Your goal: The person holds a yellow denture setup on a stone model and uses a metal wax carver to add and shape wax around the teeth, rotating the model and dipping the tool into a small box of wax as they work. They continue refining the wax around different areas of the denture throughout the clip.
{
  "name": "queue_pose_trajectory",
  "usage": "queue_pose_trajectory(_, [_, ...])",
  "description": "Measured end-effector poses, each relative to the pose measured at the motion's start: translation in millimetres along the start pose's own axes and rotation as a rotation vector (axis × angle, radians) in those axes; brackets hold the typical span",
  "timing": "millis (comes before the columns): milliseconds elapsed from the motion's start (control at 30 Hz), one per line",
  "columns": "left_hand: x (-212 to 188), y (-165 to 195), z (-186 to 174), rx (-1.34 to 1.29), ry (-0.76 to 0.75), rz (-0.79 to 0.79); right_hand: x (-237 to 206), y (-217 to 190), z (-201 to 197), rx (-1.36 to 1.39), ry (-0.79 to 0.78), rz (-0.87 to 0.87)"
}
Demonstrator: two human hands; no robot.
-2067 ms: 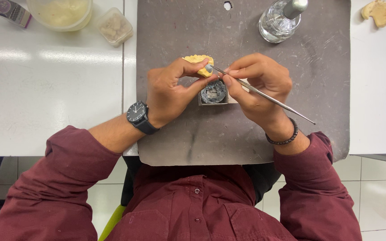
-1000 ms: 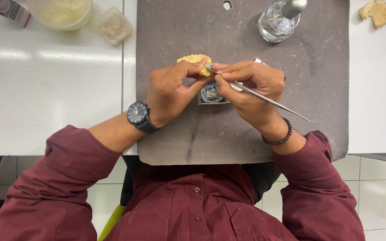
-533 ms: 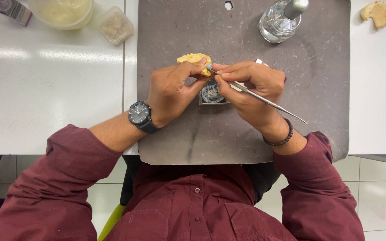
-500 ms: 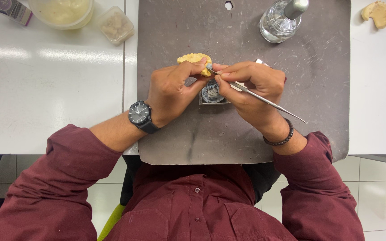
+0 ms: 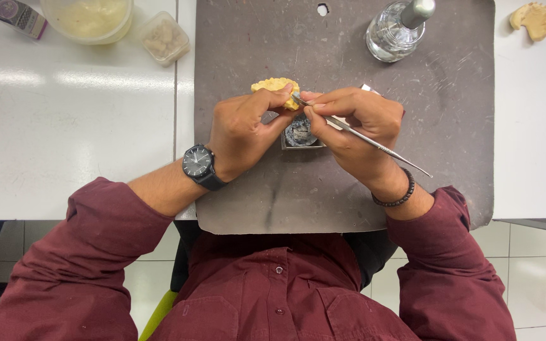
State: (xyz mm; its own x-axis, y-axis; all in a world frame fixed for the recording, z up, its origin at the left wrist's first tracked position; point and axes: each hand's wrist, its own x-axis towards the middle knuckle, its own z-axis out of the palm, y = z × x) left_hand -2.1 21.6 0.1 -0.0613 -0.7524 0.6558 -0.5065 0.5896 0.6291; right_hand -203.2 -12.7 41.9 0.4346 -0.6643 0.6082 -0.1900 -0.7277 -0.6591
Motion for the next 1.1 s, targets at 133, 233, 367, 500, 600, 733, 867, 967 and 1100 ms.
queue_pose_trajectory(133, [0.4, -0.5, -0.4, 0.013, -0.006, -0.005, 0.5, 0.1, 0.0, 0.0, -0.002, 0.009])
queue_pose_trajectory(233, [0.6, -0.7, 0.3, 0.014, 0.006, 0.009, 0.3, -0.1, -0.7, 0.008, -0.007, 0.01])
queue_pose_trajectory(367, [-0.2, -1.5, -0.1, -0.002, -0.008, -0.008, -0.6, 0.0, 0.2, 0.009, -0.008, 0.024])
queue_pose_trajectory(500, [-0.1, -1.8, -0.1, -0.001, -0.009, -0.006, -1.6, 3.9, 0.1, 0.03, -0.031, 0.011])
queue_pose_trajectory(600, [0.7, -0.9, 0.7, -0.012, 0.004, -0.009, -4.0, 9.1, -2.7, 0.109, -0.034, 0.061])
queue_pose_trajectory(733, [1.3, -0.3, 1.2, -0.007, 0.021, 0.013, -8.5, 17.2, -5.8, 0.221, 0.035, 0.085])
queue_pose_trajectory(867, [3.0, -2.8, 2.3, -0.024, 0.027, 0.016, -6.8, 25.5, -12.3, 0.177, 0.148, 0.099])
queue_pose_trajectory(967, [5.1, -6.8, 1.5, -0.009, 0.0, 0.046, -3.0, 29.6, -15.4, 0.101, 0.192, 0.043])
queue_pose_trajectory(1100, [8.1, -9.3, 4.1, -0.033, -0.029, 0.078, 1.4, 31.9, -21.3, -0.11, 0.187, -0.119])
